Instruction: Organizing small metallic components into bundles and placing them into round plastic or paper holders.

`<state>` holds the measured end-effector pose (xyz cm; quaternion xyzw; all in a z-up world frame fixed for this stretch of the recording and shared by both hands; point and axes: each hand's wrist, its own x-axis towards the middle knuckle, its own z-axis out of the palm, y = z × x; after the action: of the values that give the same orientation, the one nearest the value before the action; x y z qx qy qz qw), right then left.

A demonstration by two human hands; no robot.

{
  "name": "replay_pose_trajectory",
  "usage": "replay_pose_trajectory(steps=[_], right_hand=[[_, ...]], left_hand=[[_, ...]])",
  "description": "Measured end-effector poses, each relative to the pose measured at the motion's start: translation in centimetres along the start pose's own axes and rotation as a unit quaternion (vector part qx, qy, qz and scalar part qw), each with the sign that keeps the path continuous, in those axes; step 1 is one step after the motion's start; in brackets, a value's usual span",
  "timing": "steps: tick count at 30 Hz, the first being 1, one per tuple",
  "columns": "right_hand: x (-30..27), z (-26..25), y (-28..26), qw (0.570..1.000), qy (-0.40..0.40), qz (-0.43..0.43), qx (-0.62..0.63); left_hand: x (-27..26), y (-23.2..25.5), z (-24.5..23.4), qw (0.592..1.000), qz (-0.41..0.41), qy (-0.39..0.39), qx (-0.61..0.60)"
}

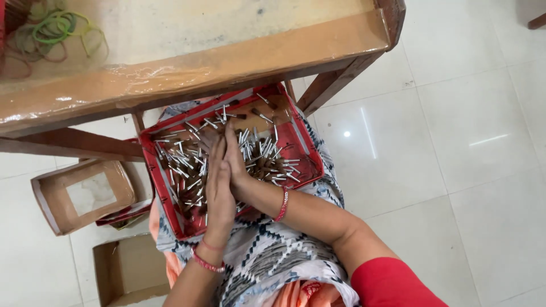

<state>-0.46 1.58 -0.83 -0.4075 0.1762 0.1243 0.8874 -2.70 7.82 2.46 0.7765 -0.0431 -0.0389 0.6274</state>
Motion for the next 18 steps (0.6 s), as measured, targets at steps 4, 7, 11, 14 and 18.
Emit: replay_pose_trajectory(steps=[4,7,11,14,18], right_hand=[[-2.3,0.9,1.2,0.999,-0.015,-0.016,-0.026],[-1.1,1.0,-0.4,1.000,-0.026,0.013,0.008],[-1.8,0.7,1.8,0.999,0.002,0.034,0.017],[-0.5,-0.1,2.0,0.999,-0.002,0.032,0.000],[-1.3,0.5,0.2,0.997,-0.002,0.050,0.058]], left_hand=[[0.5,-2.2,-1.2,0.998,0.009,0.018,-0.053],[0.0,0.3,-0.6,0.998,-0.011,0.025,-0.054],[0.8,-2.0,-1.5,0.999,-0.012,0.019,-0.033],[0.7,-1.5,-0.8,0.999,0.008,0.036,-0.002],[0.2,-0.4,-0.2,0.999,0.033,0.013,0.026]])
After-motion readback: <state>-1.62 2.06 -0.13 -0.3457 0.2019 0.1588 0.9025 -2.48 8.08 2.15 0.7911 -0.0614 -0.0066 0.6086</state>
